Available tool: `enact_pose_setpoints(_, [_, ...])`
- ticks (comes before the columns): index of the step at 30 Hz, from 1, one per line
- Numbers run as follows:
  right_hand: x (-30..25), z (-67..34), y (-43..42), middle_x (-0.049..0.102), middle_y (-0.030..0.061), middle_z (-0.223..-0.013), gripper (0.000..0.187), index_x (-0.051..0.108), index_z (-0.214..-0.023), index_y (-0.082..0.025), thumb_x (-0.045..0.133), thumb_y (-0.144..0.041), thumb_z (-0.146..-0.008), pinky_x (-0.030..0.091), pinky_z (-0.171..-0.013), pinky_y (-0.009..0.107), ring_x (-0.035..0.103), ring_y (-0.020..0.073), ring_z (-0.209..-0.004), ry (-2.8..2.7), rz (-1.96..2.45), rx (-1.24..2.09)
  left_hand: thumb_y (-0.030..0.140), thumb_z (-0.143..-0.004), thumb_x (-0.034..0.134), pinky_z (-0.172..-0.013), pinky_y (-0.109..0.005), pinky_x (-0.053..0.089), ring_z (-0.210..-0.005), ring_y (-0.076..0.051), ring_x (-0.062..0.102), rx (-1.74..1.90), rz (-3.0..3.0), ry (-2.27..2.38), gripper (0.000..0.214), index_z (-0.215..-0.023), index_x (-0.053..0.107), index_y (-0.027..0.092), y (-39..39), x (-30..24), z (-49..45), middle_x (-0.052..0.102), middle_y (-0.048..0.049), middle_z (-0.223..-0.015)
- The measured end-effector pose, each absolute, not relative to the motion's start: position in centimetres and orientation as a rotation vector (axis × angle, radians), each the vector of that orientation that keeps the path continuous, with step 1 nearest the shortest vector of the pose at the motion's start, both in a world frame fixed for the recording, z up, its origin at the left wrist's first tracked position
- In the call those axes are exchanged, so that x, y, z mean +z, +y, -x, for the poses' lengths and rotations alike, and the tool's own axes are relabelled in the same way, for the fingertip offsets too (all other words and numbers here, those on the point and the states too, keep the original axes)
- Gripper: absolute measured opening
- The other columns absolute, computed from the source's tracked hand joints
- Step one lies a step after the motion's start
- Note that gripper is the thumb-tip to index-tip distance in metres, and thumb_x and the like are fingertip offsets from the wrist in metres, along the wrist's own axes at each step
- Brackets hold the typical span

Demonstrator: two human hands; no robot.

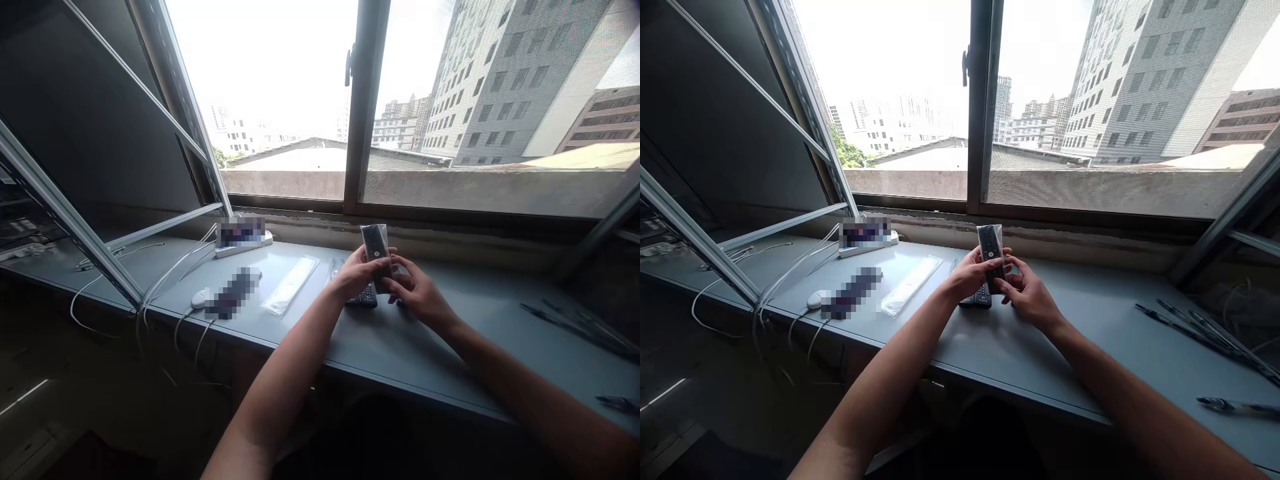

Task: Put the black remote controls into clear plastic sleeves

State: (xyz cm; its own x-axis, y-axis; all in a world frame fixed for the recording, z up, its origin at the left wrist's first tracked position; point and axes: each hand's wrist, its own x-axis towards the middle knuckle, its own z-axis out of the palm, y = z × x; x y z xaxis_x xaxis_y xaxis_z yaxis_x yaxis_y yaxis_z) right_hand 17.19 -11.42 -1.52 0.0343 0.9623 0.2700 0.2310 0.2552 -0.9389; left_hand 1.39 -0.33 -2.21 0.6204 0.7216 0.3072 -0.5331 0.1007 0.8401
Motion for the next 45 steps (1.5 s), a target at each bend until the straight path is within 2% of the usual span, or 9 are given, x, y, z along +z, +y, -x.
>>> enact_pose_setpoints(4, [-1.4, -17.0, -11.4, 0.08, 0.0047, -0.091, 0.103, 0.044, -0.164, -0.022, 0.089, -0.069, -0.084, 0.063, -0.064, 0.038, 0.072, 0.0251, -0.074, -1.388, 1.182, 0.938, 0.033, -0.078, 0.102, -0.098, -0.043, 0.061, -0.11, -0.028, 0.078, 0.864, -1.151, 0.182, 0.06, -0.128, 0.074, 0.016, -0.3, -2.4, -1.4, 0.076, -0.017, -0.133])
enact_pose_setpoints(9, [-1.2, -16.9, -11.6, 0.071, -0.0022, -0.074, 0.107, 0.038, -0.172, -0.023, 0.088, -0.066, -0.087, 0.043, -0.046, 0.027, 0.055, 0.0155, -0.053, -1.378, 1.221, 0.952, 0.037, -0.075, 0.103, -0.099, -0.041, 0.061, -0.106, -0.026, 0.078, 0.9, -1.227, 0.227, 0.063, -0.128, 0.073, 0.017, -0.2, -2.6, -1.5, 0.077, -0.016, -0.132])
enact_pose_setpoints(13, [-1.7, -17.3, -11.4, 0.074, -0.002, -0.078, 0.117, 0.018, -0.182, -0.025, 0.083, -0.063, -0.093, 0.049, -0.052, 0.03, 0.061, 0.0173, -0.057, -1.383, 1.258, 0.855, 0.055, -0.089, 0.089, -0.093, -0.036, 0.06, -0.102, -0.026, 0.077, 0.952, -1.502, 0.587, 0.051, -0.119, 0.076, 0.016, -0.4, -2.1, -1.1, 0.081, -0.0125, -0.116])
enact_pose_setpoints(16, [-2.1, -17.8, -11.0, 0.084, 0.0054, -0.106, 0.085, 0.051, -0.171, -0.029, 0.077, -0.063, -0.097, 0.064, -0.075, 0.038, 0.077, 0.0259, -0.088, -1.449, 1.248, 0.707, 0.062, -0.106, 0.063, -0.091, -0.033, 0.057, -0.102, -0.027, 0.077, 0.997, -1.757, 0.951, 0.047, -0.105, 0.078, 0.018, -0.8, -1.6, -1.1, 0.082, -0.0103, -0.107])
enact_pose_setpoints(18, [-2.3, -18.1, -10.8, 0.083, 0.0072, -0.127, 0.061, 0.073, -0.151, -0.029, 0.074, -0.061, -0.099, 0.064, -0.097, 0.044, 0.077, 0.0322, -0.116, -1.493, 1.257, 0.579, 0.06, -0.111, 0.052, -0.091, -0.034, 0.056, -0.103, -0.028, 0.076, 1.002, -1.902, 1.141, 0.05, -0.099, 0.079, 0.02, -0.9, -1.4, -1.1, 0.083, -0.0106, -0.105])
enact_pose_setpoints(20, [-2.4, -18.2, -10.8, 0.083, 0.0066, -0.13, 0.049, 0.081, -0.14, -0.028, 0.069, -0.058, -0.102, 0.06, -0.107, 0.047, 0.076, 0.034, -0.123, -1.519, 1.303, 0.486, 0.056, -0.112, 0.049, -0.096, -0.035, 0.055, -0.107, -0.029, 0.076, 1.004, -2.036, 1.26, 0.049, -0.1, 0.08, 0.02, -0.9, -1.5, -1.2, 0.083, -0.012, -0.108])
enact_pose_setpoints(29, [-2.7, -18.4, -10.6, 0.085, 0.0061, -0.124, 0.044, 0.083, -0.133, -0.029, 0.064, -0.053, -0.102, 0.061, -0.091, 0.04, 0.08, 0.0314, -0.106, -1.64, 1.504, 0.307, 0.044, -0.109, 0.058, -0.122, -0.038, 0.044, -0.143, -0.03, 0.06, 0.946, -2.37, 1.404, 0.04, -0.119, 0.086, 0.017, -0.6, -2.6, -1.2, 0.076, -0.0132, -0.142])
enact_pose_setpoints(38, [-4.3, -18.8, -9.7, 0.084, 0.0107, -0.12, 0.048, 0.083, -0.136, -0.028, 0.066, -0.054, -0.099, 0.059, -0.099, 0.043, 0.072, 0.0343, -0.119, -1.816, 1.532, 0.156, 0.038, -0.108, 0.056, -0.102, -0.033, 0.055, -0.116, -0.027, 0.075, 0.707, -2.506, 1.427, 0.035, -0.117, 0.087, 0.024, -1.4, -2.3, -1.0, 0.083, -0.0111, -0.121])
enact_pose_setpoints(45, [-4.9, -19.1, -9.4, 0.084, 0.0118, -0.116, 0.047, 0.085, -0.132, -0.027, 0.066, -0.054, -0.099, 0.058, -0.098, 0.046, 0.071, 0.0361, -0.118, -1.849, 1.513, 0.172, 0.036, -0.106, 0.056, -0.1, -0.034, 0.056, -0.113, -0.028, 0.076, 0.722, -2.526, 1.393, 0.034, -0.115, 0.087, 0.025, -1.2, -2.7, -0.9, 0.083, -0.0109, -0.118])
